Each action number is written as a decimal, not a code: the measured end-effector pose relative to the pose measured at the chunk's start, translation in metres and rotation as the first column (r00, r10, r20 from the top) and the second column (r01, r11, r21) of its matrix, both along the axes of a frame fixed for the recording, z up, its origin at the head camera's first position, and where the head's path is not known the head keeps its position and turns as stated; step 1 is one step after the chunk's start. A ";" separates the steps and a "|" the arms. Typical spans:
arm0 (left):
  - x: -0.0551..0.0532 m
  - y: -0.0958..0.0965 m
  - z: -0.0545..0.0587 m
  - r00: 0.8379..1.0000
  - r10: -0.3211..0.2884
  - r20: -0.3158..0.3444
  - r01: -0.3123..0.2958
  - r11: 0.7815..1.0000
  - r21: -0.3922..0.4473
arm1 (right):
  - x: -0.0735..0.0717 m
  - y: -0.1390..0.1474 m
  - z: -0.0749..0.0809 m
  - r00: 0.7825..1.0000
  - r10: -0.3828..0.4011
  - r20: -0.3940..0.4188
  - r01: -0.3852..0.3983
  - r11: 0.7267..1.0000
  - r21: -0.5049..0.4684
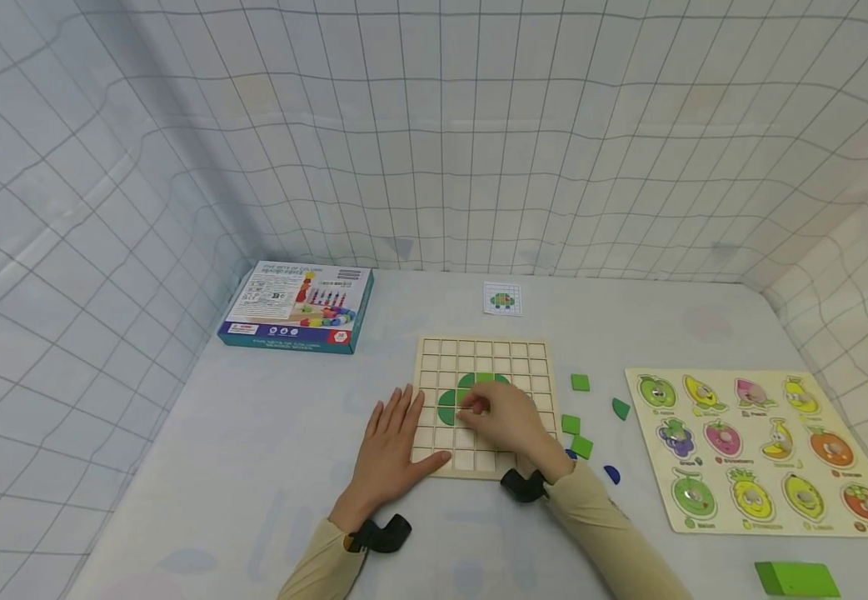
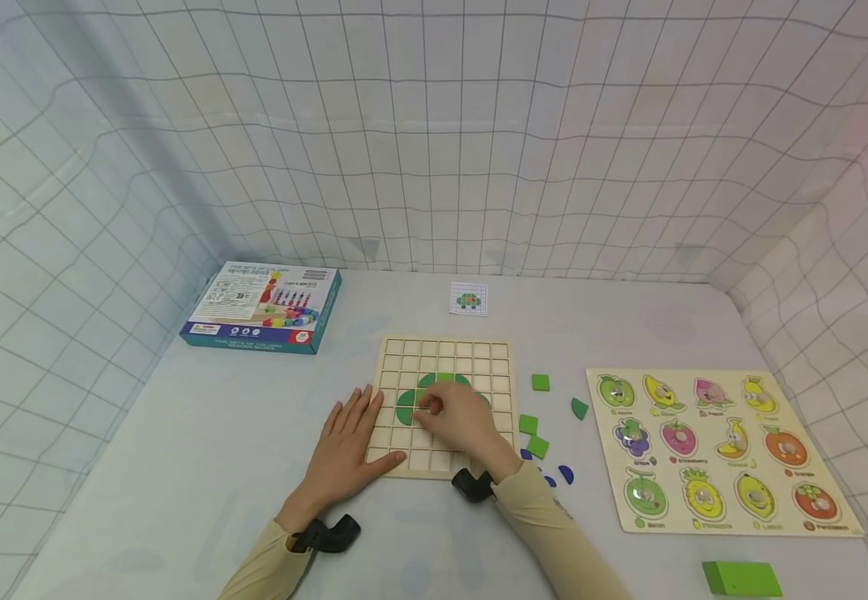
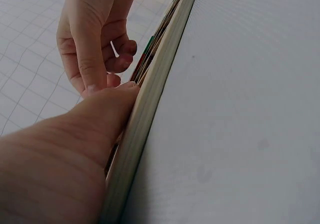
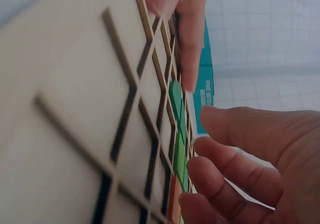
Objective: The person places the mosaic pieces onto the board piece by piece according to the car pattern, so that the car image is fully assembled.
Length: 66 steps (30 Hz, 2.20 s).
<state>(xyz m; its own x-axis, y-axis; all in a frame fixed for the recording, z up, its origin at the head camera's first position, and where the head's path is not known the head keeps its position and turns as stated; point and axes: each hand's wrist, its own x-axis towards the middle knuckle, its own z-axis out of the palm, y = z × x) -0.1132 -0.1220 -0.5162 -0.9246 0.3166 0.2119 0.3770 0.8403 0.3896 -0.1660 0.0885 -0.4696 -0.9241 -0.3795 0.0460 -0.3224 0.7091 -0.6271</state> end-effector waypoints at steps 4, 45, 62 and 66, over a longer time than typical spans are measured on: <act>-0.001 0.000 0.000 1.000 0.012 0.026 -0.011 1.000 -0.014 | -0.001 0.018 0.002 1.000 -0.012 -0.014 0.012 1.000 0.006; 0.000 0.002 0.000 0.998 0.026 0.063 -0.024 0.999 -0.031 | 0.007 0.140 -0.001 0.997 -0.067 0.047 0.064 0.996 0.061; 0.000 0.002 -0.001 0.999 0.026 0.046 -0.025 0.999 -0.025 | 0.008 0.144 -0.011 0.996 -0.072 0.049 0.070 0.997 0.043; 0.001 0.003 -0.003 0.999 0.032 0.042 -0.031 0.999 -0.020 | 0.009 0.143 -0.012 0.994 -0.097 0.056 0.095 0.994 0.045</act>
